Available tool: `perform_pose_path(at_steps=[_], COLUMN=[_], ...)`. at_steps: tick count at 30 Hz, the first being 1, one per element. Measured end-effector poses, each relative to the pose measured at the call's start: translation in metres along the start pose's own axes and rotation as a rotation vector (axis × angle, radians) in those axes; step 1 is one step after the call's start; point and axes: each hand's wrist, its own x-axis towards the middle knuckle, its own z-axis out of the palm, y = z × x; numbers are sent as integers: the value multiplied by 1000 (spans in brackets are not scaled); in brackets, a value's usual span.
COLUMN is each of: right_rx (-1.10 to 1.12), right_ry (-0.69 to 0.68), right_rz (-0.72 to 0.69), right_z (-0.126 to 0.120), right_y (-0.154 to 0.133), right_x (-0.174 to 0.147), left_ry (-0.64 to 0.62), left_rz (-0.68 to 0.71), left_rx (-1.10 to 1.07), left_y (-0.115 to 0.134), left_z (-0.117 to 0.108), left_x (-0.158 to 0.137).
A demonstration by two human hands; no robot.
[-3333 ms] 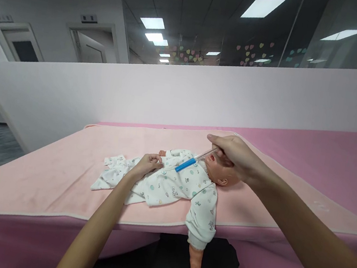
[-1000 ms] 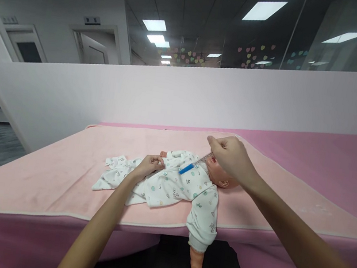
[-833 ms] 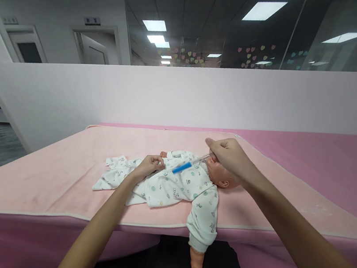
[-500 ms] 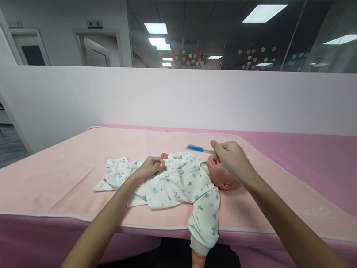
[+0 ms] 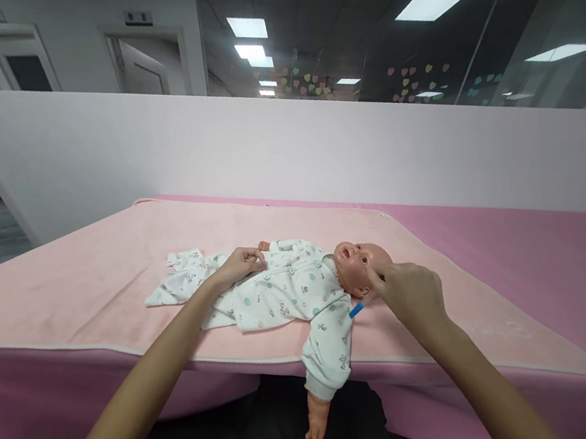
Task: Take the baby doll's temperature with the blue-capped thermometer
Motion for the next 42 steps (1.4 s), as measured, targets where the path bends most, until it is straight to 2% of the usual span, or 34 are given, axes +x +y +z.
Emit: perform_pose_path(at_steps=[4, 8, 17, 23, 25, 27, 29, 32, 35, 37, 42], right_rx=[-96, -94, -53, -11, -14, -34, -59, -67, -66, -59, -30], right_ry=[-142, -213, -221, -83, -15, 14, -42, -192, -271, -301, -345], right_rz=[-73, -120, -116, -153, -120, -12, 143, 229, 242, 255, 284], right_z=[14, 21, 27, 30, 37, 47, 57, 69, 74, 75, 78], right_y=[9, 9, 0, 9, 24, 42, 59, 73, 71, 64, 45], right_x=[-3, 1, 3, -12, -25, -41, -56, -67, -62, -56, -50], left_ry=[14, 14, 14, 7, 9, 14, 7, -11, 12, 84, 308], left_rz=[1, -5, -1, 0, -7, -11, -14, -14, 10, 70, 292], left_rx=[8, 7, 23, 29, 32, 30, 33, 50, 119, 227, 516], left_y=[1, 1, 1, 1, 2, 2, 2, 2, 5, 14, 56], left_z=[2, 3, 1, 1, 2, 2, 1, 2, 5, 12, 40], left_x=[1, 0, 1, 0, -1, 0, 1, 2, -2, -10, -28])
